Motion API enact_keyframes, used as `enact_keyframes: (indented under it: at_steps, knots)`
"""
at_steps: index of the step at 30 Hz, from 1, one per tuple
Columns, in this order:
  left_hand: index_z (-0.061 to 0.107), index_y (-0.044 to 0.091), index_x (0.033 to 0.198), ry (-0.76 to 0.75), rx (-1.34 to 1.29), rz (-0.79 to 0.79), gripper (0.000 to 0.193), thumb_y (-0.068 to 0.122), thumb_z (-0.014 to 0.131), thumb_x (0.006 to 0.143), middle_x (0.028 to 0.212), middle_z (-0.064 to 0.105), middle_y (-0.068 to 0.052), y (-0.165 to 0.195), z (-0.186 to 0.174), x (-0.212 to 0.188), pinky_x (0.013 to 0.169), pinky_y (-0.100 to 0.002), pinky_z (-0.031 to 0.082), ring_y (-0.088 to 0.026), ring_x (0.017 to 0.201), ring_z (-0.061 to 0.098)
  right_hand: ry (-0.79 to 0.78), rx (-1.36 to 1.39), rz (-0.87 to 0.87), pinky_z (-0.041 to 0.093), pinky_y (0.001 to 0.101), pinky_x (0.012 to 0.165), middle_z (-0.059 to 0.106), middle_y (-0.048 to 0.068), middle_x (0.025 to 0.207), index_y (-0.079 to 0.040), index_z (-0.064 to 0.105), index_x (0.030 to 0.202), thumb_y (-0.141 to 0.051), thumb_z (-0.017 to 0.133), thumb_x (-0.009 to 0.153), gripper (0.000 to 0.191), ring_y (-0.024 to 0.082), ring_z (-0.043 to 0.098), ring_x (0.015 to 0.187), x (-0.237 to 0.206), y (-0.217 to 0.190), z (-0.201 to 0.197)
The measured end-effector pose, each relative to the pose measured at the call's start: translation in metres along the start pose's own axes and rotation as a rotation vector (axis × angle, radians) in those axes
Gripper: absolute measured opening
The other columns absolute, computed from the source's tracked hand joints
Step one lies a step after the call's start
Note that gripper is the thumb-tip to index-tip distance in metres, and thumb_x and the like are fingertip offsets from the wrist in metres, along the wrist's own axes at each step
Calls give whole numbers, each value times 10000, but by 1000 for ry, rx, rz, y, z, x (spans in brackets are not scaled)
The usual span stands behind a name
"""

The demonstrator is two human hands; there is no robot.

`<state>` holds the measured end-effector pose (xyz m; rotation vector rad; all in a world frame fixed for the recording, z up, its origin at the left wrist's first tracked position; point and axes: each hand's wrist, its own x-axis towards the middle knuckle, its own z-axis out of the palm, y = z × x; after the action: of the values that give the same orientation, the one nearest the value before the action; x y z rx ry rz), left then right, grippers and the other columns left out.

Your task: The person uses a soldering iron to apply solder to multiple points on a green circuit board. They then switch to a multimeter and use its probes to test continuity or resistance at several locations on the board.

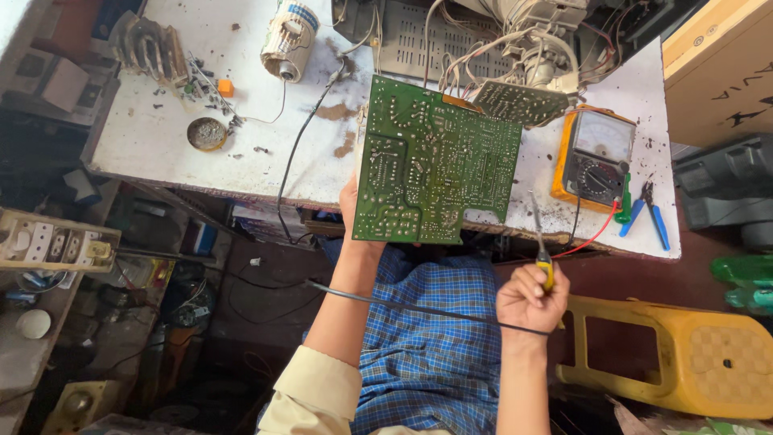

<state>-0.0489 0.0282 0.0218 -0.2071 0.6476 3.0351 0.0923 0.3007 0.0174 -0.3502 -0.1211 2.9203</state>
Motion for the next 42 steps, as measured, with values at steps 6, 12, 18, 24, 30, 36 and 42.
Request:
enact_keyframes:
  at_steps: [6, 12, 18, 24, 30, 36, 42]
  knots:
    - [591, -40, 1314, 2, 73, 51, 302, 130, 467, 1097, 1001, 705, -110, -4, -5, -2, 624, -314, 611, -182, 770, 708, -33, -339, -111, 443, 191, 453, 594, 78, 742, -83, 539, 891, -204, 601, 1086, 238, 128, 526, 595, -12, 9, 20]
    - [603, -32, 1227, 21, 25, 10, 286, 173, 474, 1075, 977, 712, -114, -5, -5, 1, 631, -312, 620, -187, 766, 722, -235, -1224, -425, 493, 234, 459, 696, 145, 758, -44, 511, 930, -142, 591, 1037, 166, 125, 618, 561, -41, 113, 101]
    - [628, -46, 1225, 48, -22, 36, 292, 162, 487, 1077, 997, 718, -108, -7, -6, 6, 689, -303, 617, -176, 806, 718, -331, -1345, -419, 531, 223, 544, 734, 139, 845, -22, 544, 960, -101, 579, 1060, 132, 97, 632, 628, -49, 148, 138]
    - [629, -52, 1248, 43, 63, 59, 272, 117, 501, 1077, 1021, 718, -103, -8, -7, 4, 705, -305, 608, -171, 828, 711, -319, -1372, -409, 526, 219, 536, 736, 137, 833, -23, 545, 948, -112, 587, 1055, 145, 93, 628, 616, -47, 147, 139]
    - [624, -40, 1234, 56, 12, 32, 321, 190, 449, 1096, 1012, 721, -101, -6, -5, 5, 700, -299, 617, -168, 822, 720, -334, -1372, -418, 522, 219, 539, 734, 139, 836, -23, 540, 944, -110, 585, 1059, 151, 93, 624, 616, -49, 147, 138]
    - [624, -45, 1250, 16, 50, 67, 294, 159, 475, 1099, 1026, 717, -99, -6, -5, 3, 705, -298, 612, -167, 833, 713, -324, -1327, -413, 515, 225, 501, 730, 152, 815, -22, 526, 936, -109, 573, 1062, 160, 106, 629, 594, -45, 147, 137]
    - [628, -39, 1230, 6, -21, 42, 296, 166, 472, 1083, 1013, 719, -101, -6, -6, 5, 704, -302, 618, -174, 826, 721, -288, -1250, -382, 502, 233, 472, 711, 169, 782, -17, 520, 936, -110, 561, 1058, 159, 123, 626, 573, -43, 148, 138]
